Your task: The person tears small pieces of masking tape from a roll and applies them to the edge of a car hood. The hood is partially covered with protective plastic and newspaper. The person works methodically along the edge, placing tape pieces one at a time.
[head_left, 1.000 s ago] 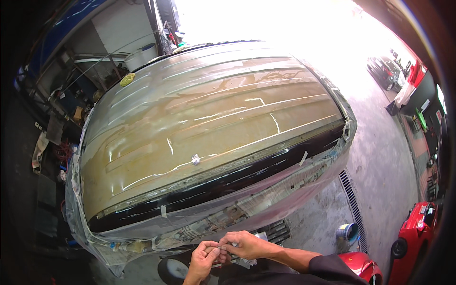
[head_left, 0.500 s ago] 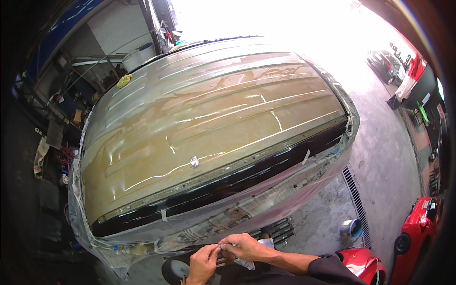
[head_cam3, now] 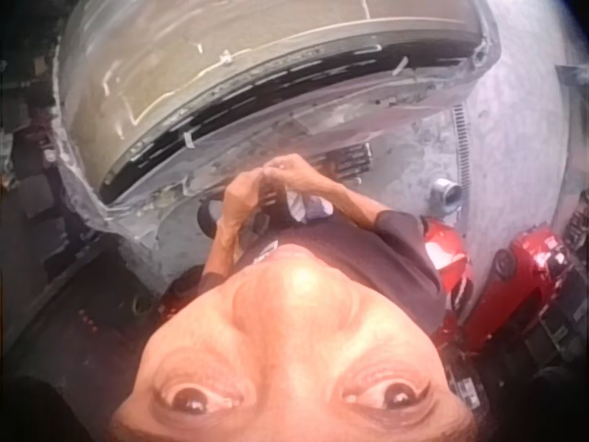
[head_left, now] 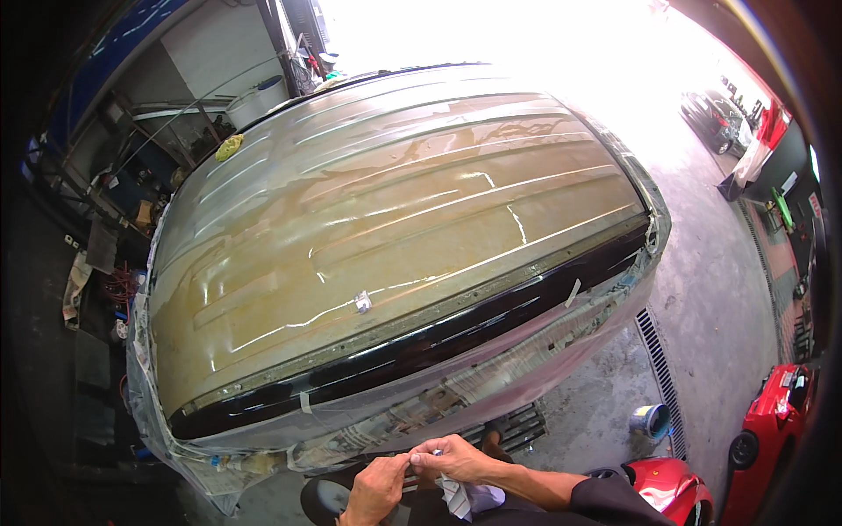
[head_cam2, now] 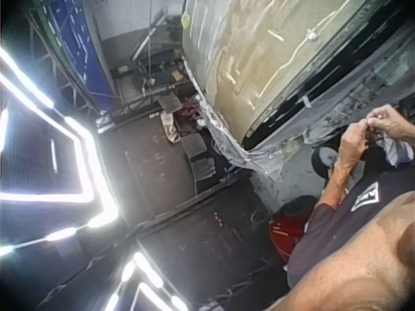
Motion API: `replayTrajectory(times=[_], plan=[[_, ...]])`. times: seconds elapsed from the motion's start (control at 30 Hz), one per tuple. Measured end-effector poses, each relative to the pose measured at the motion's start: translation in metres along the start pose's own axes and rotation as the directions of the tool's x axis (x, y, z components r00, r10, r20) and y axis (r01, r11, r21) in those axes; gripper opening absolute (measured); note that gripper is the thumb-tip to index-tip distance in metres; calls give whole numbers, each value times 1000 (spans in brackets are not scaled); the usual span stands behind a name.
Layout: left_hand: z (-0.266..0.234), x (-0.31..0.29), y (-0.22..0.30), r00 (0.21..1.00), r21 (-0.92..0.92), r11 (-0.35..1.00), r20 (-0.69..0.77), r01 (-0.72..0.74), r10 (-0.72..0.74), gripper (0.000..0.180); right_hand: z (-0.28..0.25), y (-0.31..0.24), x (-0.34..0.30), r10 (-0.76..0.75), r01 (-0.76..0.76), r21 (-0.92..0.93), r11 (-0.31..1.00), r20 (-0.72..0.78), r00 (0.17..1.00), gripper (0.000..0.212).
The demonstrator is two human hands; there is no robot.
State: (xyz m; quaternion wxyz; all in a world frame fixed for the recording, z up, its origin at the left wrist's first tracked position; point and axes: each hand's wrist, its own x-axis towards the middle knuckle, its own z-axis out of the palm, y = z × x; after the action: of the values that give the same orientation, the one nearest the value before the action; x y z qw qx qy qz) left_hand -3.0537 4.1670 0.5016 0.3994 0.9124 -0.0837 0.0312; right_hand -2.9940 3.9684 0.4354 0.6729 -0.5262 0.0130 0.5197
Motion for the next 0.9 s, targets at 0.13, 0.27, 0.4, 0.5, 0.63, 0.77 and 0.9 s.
replayTrajectory(times=[0.13, 0.27, 0.4, 0.5, 0.63, 0.77, 0.9], plan=[[4, -3, -4, 997, -12, 999, -57, 53, -53, 17, 3, -4, 0, 37, -37, 66, 997, -4, 999, 36], [10, 3, -6, 995, 29, 999, -95, -36, 39, 19, -3, 12, 5, -13, 13, 134, 991, -4, 1000, 35], [14, 7, -10, 992, 90, 991, -65, -98, 104, 24, -3, 19, 9, -82, 86, 165, 983, -32, 996, 34], [15, 13, -10, 992, 107, 988, -55, -109, 116, 25, 2, 8, 8, -67, 81, 147, 986, -97, 993, 33], [14, 19, -15, 994, 64, 993, -23, -103, 105, 23, -2, -7, 3, -90, 99, 97, 990, -91, 992, 29], [21, 15, -29, 997, 47, 996, -24, -75, 76, 19, -4, 1, 10, -128, 130, 38, 991, -53, 990, 26], [29, 39, -40, 996, -2, 999, -69, -49, 49, 18, -9, -12, 6, -94, 119, 202, 972, -131, 987, 36]])
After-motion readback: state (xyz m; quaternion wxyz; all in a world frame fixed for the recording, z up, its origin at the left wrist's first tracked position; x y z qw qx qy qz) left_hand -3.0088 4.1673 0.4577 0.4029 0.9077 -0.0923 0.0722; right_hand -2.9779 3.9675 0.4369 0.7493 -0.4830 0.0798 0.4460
